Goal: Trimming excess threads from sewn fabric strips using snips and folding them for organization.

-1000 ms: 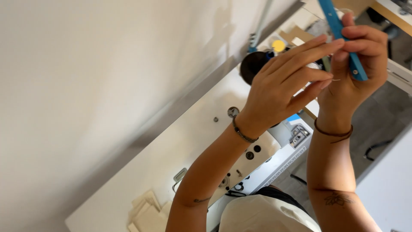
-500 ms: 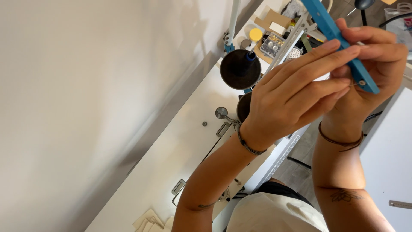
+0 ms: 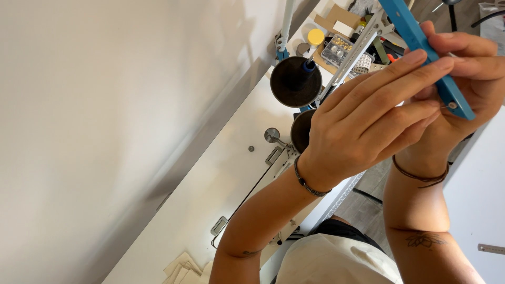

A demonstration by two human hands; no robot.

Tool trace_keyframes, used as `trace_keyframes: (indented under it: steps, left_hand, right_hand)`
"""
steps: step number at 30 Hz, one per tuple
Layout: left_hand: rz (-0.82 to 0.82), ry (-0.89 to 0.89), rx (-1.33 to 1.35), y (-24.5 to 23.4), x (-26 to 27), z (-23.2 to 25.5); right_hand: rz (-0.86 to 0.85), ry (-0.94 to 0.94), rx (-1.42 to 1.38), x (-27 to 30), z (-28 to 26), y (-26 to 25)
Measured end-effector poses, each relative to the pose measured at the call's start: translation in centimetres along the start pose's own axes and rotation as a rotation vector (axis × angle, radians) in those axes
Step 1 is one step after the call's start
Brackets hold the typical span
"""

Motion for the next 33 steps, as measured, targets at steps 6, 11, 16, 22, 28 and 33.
trace_keyframes:
  steps: [6,11,16,22,28,33]
  left_hand:
    - [0.005,0.009,-0.039,0.1,-0.2,0.2]
    - [-0.006,0.005,-0.058,0.3,-0.2,0.4]
    - [0.023,-0.074,0.06,0.2,0.1,0.1]
    - [0.012,-0.061,0.039,0.5,0.3,0.0]
    - [0.004,-0.058,0.024,0.3,0.1,0.3]
    - [-0.001,-0.055,-0.004,0.2,0.2,0.3]
  right_hand:
    - [-0.009,0.064,-0.002,0.0,-0.9,0.3]
    - [-0.008,0.082,0.048,0.6,-1.4,-0.1]
    - [0.1,0.111,-0.057,2.8,1.1,-1.6]
    - [0.212,0.132,-0.083,4.0,2.1,-2.5]
    - [0.176,0.196,-0.1,4.3,2.7,-2.0]
    - [0.116,0.256,-0.34,3.9,4.5,-1.1]
Point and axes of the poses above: each hand's wrist, its own x-axis away from the middle knuckle, its own y-axis out of the palm, z = x × y, the point moved 6 cm from there along -x, towards the middle knuckle, and after that the axes turned 15 degrees about x, right-handed, at the moved point
